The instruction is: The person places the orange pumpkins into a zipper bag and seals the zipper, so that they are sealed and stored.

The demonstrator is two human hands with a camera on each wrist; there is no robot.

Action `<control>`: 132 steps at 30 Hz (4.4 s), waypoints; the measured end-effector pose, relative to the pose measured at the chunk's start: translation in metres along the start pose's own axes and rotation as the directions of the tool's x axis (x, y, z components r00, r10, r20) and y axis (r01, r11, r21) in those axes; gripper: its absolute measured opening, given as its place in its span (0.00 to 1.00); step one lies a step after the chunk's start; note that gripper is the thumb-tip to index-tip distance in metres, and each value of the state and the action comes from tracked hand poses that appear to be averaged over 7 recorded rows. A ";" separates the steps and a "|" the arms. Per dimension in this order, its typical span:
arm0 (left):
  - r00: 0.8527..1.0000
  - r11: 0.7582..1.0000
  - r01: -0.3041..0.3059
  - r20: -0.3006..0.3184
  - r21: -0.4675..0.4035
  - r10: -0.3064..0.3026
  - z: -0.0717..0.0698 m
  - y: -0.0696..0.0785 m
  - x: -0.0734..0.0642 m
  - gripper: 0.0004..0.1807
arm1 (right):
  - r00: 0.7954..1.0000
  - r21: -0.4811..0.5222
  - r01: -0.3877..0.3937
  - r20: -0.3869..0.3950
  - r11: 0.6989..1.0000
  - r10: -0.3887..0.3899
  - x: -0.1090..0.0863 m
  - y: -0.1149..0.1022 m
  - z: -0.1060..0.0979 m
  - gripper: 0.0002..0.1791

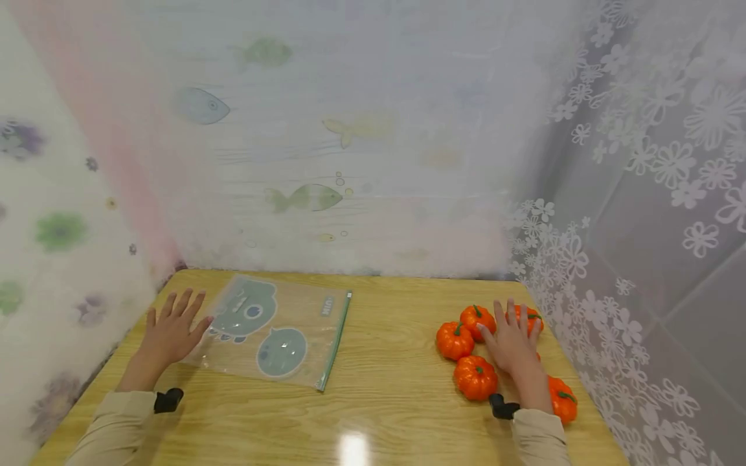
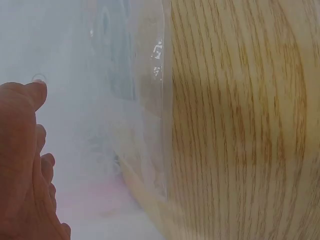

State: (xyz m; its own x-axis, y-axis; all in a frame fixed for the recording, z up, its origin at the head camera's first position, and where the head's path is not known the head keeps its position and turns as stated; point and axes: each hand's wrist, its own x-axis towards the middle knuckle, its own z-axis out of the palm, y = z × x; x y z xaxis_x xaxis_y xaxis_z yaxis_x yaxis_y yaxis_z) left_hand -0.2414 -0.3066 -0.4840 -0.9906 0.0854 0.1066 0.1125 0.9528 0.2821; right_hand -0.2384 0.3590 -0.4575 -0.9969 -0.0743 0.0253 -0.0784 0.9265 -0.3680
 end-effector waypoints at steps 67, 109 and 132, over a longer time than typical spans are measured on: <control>0.997 0.658 0.079 0.046 -0.749 -0.067 0.110 0.205 0.046 0.24 | 0.932 0.892 -0.237 0.320 0.385 -0.169 0.075 -0.214 0.148 0.31; 0.985 0.395 0.151 0.170 -0.906 0.012 0.095 0.210 0.046 0.18 | 0.827 0.890 -0.292 0.419 0.351 -0.376 0.068 -0.200 0.140 0.25; 0.969 0.376 0.159 0.216 -0.913 0.117 0.089 0.216 0.039 0.21 | 0.867 0.940 -0.212 0.306 0.265 -0.393 0.056 -0.187 0.151 0.22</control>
State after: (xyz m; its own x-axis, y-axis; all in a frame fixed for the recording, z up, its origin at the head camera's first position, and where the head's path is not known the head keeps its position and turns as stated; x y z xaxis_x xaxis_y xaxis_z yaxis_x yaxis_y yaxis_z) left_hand -0.2630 -0.0720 -0.5035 -0.9639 0.2571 -0.0700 -0.0441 0.1053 0.9935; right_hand -0.2787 0.1258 -0.5273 -0.8325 -0.5412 -0.1185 0.1946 -0.0853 -0.9772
